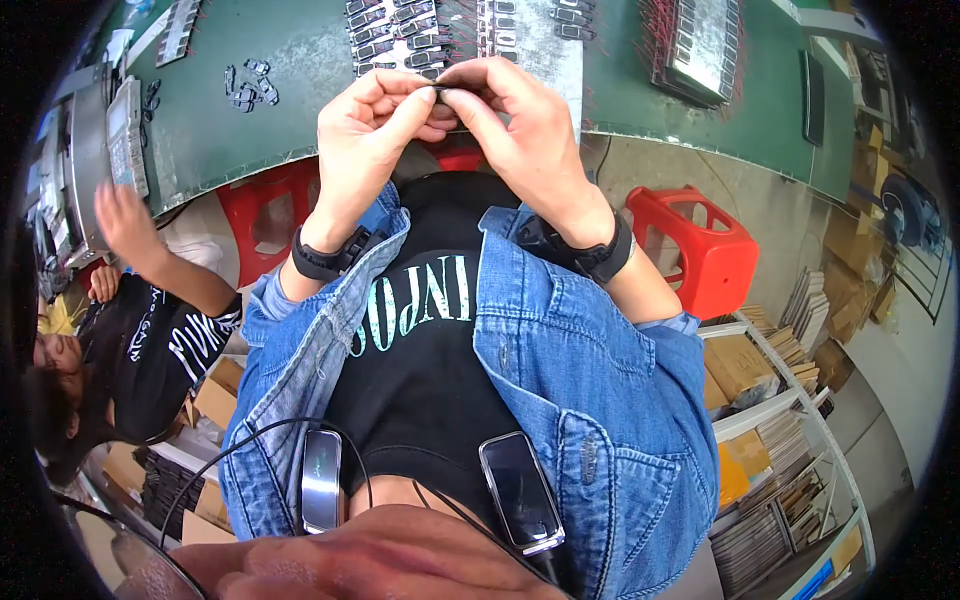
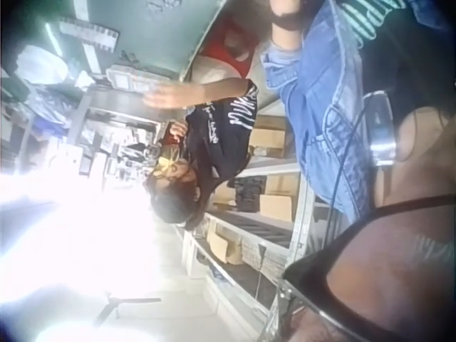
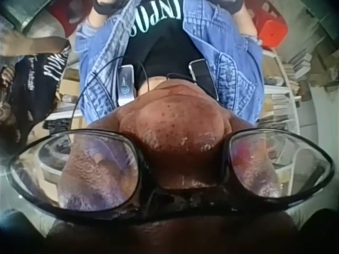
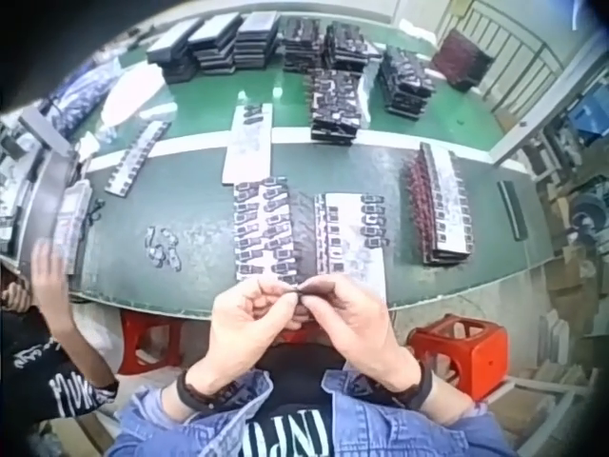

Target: The person picks up a speaker from the table, presses it into a slot on a metal plate, and repeats this process for several components.

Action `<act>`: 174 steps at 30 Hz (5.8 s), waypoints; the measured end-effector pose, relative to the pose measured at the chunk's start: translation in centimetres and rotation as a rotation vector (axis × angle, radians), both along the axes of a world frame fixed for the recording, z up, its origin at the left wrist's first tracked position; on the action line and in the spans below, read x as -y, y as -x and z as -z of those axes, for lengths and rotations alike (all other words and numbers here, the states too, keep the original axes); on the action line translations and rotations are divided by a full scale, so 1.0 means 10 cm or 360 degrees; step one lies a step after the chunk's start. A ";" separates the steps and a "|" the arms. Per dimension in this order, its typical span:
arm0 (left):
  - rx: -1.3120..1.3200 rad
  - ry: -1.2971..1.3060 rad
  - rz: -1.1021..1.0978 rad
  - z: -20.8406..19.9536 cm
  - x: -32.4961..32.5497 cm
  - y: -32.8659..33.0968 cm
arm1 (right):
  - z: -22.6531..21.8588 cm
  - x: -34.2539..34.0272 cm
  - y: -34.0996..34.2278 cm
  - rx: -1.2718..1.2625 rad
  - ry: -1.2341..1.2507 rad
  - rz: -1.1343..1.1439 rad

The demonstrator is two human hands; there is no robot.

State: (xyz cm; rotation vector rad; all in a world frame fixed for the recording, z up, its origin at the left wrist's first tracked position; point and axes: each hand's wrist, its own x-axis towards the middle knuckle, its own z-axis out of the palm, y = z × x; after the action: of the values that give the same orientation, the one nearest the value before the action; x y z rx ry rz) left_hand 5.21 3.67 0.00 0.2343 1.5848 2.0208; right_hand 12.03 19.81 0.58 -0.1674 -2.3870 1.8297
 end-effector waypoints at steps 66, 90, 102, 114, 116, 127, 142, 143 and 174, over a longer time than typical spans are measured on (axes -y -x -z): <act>-0.0648 0.0251 -0.0305 -0.02 0.23 0.10 | 0.05 -0.30 -0.16 -0.0351 -0.1083 0.0144; -0.1640 0.2096 -0.0763 0.30 1.03 0.61 | -0.11 -0.14 -0.14 -0.0107 -0.1356 -0.0160; -0.1465 0.1763 -0.0749 0.37 1.03 0.58 | -0.13 -0.22 -0.17 0.0079 -0.1275 -0.0238; -0.1115 0.0740 -0.0409 -0.08 0.37 0.32 | -0.25 -0.11 0.14 0.0273 0.0659 0.0008; -0.1040 0.0757 -0.0236 -0.10 0.23 0.21 | -0.20 -0.04 0.18 0.0162 0.0650 -0.0030; 0.0047 0.0056 0.0040 0.01 0.17 0.19 | 0.01 0.02 0.25 0.0117 0.0388 0.0018; 0.0137 0.0088 0.0096 0.02 0.22 0.23 | 0.11 0.04 0.23 0.0177 0.0383 0.0002; 0.0113 0.0116 0.0091 0.03 0.22 0.23 | 0.12 0.05 0.22 0.0166 0.0354 -0.0001; 0.0106 0.0066 -0.0014 0.05 0.18 0.15 | 0.05 0.09 0.25 -0.0009 0.0170 -0.0037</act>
State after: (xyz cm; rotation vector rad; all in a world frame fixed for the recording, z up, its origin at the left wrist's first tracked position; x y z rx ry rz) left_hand 3.75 1.90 -0.46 0.1427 1.5876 1.9794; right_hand 9.54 18.86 0.08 -0.1449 -2.2981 1.9662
